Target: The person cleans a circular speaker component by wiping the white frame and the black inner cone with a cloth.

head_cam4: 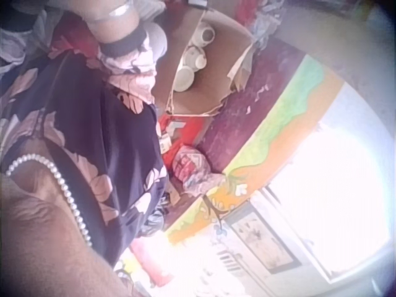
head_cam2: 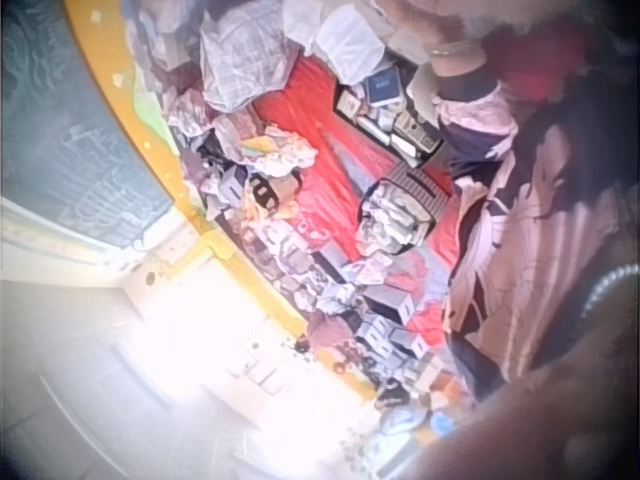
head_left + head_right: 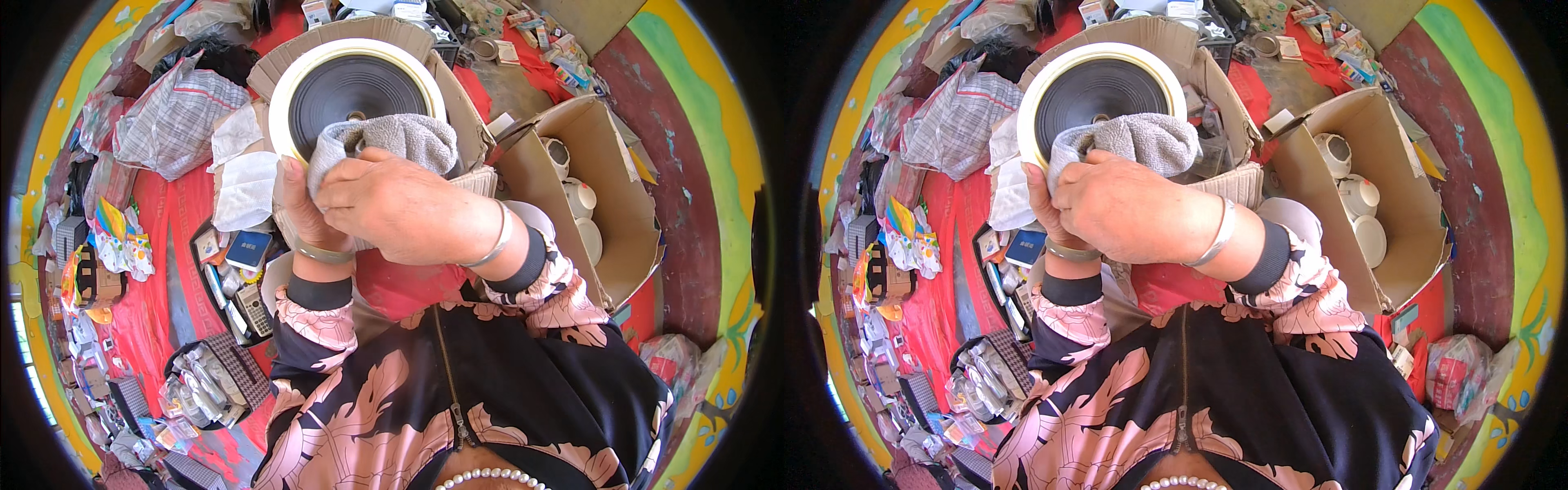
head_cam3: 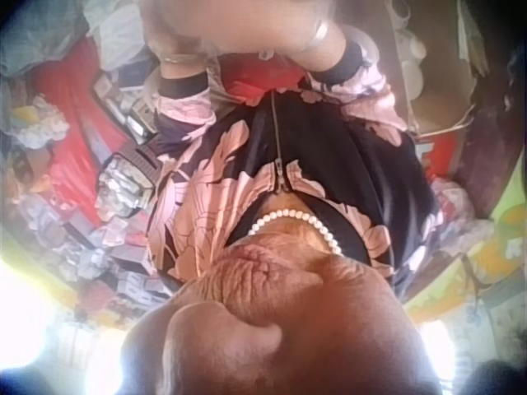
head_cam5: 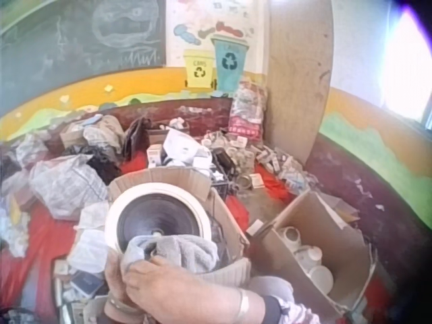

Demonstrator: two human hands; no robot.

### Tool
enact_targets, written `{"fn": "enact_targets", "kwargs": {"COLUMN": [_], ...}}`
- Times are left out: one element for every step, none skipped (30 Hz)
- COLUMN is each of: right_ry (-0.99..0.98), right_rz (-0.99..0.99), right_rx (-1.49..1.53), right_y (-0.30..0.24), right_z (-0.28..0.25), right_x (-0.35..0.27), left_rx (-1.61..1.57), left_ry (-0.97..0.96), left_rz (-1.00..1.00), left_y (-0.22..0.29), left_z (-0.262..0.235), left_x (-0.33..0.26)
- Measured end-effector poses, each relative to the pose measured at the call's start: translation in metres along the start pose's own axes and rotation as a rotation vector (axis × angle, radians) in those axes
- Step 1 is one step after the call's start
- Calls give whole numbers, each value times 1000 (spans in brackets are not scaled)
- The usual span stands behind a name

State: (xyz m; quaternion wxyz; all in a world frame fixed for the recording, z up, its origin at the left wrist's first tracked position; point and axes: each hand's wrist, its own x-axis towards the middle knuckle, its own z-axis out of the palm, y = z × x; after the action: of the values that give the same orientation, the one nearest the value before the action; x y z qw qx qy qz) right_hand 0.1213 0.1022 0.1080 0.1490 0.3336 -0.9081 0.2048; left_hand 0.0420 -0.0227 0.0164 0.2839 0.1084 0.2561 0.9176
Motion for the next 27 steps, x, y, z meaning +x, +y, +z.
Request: {"fn": "enact_targets", "kwargs": {"right_ry": [-42,-90,-77,-142,-261,-63,144,345,349,351,450,549,648,731,813,893,926,961,893,820,724,627,545,545,626,703,710], "right_rz": [14,34,69,82,159,164,162,154,292,430,473,515,556,588,617,642,611,630,622,613,562,512,576,591,595,598,605], "right_rx": [7,3,-20,-45,-206,-195,-179,-160,-281,-403,-375,-346,-316,-227,-137,-45,-10,112,34,-41,-91,-141,1,56,49,39,81], "right_y": [-1,-1,2,6,11,23,34,46,48,49,48,47,46,47,50,53,59,59,62,66,70,72,72,70,71,73,75], "right_z": [-6,-9,-13,-26,-38,-44,-50,-55,-69,-76,-80,-82,-82,-82,-79,-75,-69,-64,-57,-47,-35,-23,-12,-8,-4,-2,-3], "right_x": [-3,-9,-18,-25,-33,-45,-58,-72,-74,-74,-71,-67,-64,-60,-56,-53,-51,-45,-42,-40,-39,-37,-33,-29,-26,-25,-25], "left_rx": [75,139,152,111,119,127,119,113,105,109,117,125,120,118,114,86,87,83,71,59,48,59,67,80,82,97,113], "left_ry": [26,44,-3,-24,-1,25,16,7,2,3,-7,-16,-10,-16,-23,-33,-33,-35,-12,14,39,35,29,33,39,35,30], "left_rz": [111,220,272,295,327,363,374,385,401,413,423,432,438,441,444,423,421,413,394,380,361,350,333,324,309,307,304], "left_y": [0,-2,0,1,3,5,8,9,11,12,14,15,15,13,12,12,12,11,11,10,10,9,7,7,8,8,9], "left_z": [9,13,10,11,14,15,16,17,16,15,15,15,14,13,14,16,17,17,17,14,13,12,10,8,6,6,6], "left_x": [2,6,10,11,13,14,13,13,12,11,12,13,12,12,12,11,9,9,8,6,5,5,7,5,4,3,2]}}
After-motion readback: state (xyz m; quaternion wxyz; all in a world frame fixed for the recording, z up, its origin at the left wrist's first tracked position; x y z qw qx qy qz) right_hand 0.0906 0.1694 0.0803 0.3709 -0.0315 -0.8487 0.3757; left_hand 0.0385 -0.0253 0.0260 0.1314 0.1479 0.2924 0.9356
